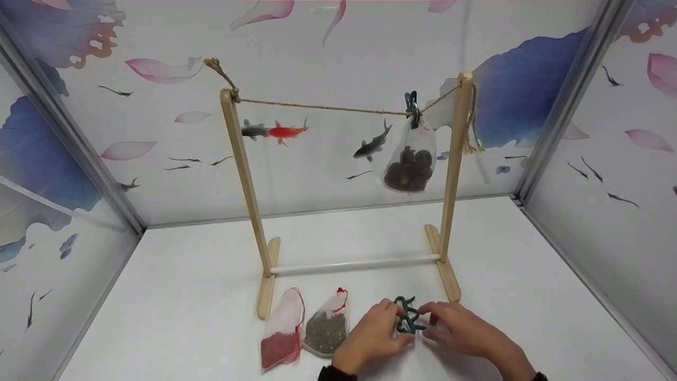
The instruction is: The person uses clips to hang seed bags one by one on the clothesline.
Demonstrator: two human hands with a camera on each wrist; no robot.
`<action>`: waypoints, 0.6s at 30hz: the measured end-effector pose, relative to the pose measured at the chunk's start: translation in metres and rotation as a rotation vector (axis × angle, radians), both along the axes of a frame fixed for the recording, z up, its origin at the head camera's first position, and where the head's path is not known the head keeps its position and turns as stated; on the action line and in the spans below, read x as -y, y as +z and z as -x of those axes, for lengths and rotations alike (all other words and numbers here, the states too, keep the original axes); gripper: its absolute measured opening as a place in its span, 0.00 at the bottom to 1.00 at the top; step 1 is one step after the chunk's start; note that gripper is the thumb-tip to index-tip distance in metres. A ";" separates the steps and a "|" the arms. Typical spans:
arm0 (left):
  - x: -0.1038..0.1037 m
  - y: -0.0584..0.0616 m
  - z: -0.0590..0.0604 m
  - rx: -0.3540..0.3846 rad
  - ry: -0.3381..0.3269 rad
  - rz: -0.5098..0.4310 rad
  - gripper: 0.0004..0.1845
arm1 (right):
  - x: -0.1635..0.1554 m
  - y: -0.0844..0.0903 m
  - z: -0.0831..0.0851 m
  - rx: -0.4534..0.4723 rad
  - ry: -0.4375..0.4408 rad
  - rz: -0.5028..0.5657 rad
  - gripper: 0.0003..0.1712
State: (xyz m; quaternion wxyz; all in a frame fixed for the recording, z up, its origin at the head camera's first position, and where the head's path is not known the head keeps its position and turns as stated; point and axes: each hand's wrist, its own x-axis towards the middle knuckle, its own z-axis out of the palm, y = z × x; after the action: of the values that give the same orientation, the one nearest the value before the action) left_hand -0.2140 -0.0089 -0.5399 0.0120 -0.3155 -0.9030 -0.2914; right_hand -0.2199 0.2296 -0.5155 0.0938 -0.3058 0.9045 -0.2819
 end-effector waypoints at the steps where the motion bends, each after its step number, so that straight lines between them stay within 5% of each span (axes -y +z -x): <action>1: 0.000 0.001 0.000 0.003 -0.001 -0.007 0.19 | 0.000 0.001 0.000 0.000 -0.001 0.006 0.21; 9: 0.008 0.007 0.004 0.012 -0.017 -0.168 0.21 | 0.002 0.009 0.001 -0.113 -0.127 0.070 0.28; 18: 0.017 0.020 0.004 -0.011 -0.075 -0.329 0.19 | 0.006 0.014 -0.002 -0.197 -0.210 0.192 0.25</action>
State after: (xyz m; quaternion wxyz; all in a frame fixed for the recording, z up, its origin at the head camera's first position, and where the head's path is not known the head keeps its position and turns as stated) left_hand -0.2177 -0.0261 -0.5195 0.0575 -0.3442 -0.8306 -0.4339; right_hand -0.2182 0.2233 -0.5011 -0.0548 -0.2433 0.9052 -0.3442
